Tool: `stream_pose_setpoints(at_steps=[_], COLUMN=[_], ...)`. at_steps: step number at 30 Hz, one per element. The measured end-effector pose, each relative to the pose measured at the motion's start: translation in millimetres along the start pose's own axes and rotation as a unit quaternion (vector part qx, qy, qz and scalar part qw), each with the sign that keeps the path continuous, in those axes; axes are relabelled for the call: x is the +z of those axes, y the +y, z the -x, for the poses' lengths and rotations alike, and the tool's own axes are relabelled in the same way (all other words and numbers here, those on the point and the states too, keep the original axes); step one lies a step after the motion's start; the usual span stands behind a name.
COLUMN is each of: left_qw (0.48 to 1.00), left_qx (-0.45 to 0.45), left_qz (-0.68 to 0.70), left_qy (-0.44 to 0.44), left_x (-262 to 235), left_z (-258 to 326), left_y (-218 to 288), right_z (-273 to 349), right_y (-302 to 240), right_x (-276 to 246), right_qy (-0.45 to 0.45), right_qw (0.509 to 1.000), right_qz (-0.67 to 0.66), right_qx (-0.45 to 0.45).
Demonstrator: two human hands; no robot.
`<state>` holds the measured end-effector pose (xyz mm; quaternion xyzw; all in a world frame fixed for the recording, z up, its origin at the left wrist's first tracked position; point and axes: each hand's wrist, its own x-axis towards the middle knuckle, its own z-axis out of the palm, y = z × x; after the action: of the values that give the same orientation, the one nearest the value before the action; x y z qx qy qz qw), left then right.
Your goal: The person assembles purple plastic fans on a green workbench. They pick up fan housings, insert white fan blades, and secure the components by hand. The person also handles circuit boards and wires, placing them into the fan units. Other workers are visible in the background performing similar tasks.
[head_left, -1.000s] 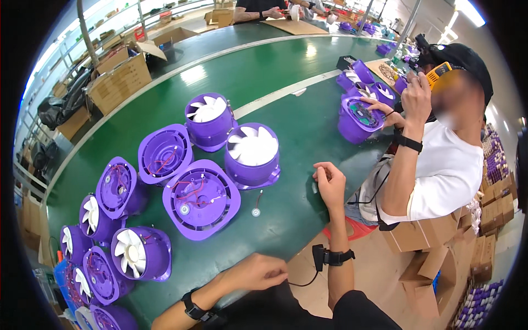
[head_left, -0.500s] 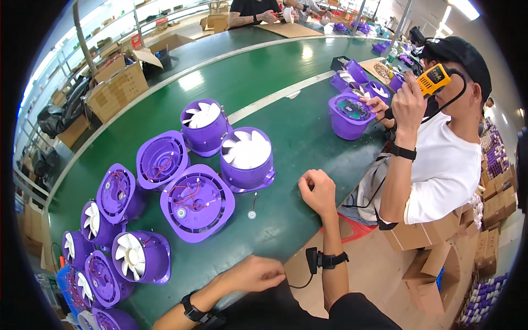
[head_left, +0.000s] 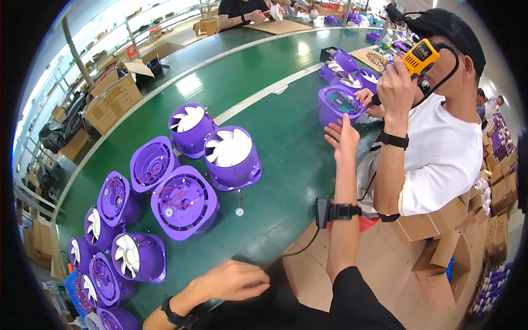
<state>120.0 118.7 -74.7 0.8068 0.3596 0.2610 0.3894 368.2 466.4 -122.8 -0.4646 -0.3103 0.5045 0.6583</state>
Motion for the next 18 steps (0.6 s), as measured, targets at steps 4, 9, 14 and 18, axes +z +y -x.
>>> stream_pose_setpoints(at_steps=[4, 9, 14, 18], left_qw=[0.998, 0.988, 0.968, 0.928], left_qx=[0.021, 0.029, -0.014, 0.01], left_qz=[-0.051, -0.145, -0.25, -0.372], left_qy=[-0.017, -0.048, -0.025, 0.026], left_x=[-17.9, -57.3, -104.4, -136.0], left_z=[6.0, -2.4, -50.0, -138.2], left_y=[21.7, 59.5, 74.2, 52.2], right_z=[-32.1, -19.0, 40.3, 97.0], right_y=[3.8, 2.8, -1.3, 1.5], right_x=[7.2, -0.7, -11.2, -10.2], right_qy=[-0.012, -0.023, -0.089, -0.138], right_qw=[0.999, 0.997, 0.995, 0.99], right_qz=[-0.025, -0.064, -0.039, -0.038], right_qx=[-0.018, -0.023, 0.016, 0.013])
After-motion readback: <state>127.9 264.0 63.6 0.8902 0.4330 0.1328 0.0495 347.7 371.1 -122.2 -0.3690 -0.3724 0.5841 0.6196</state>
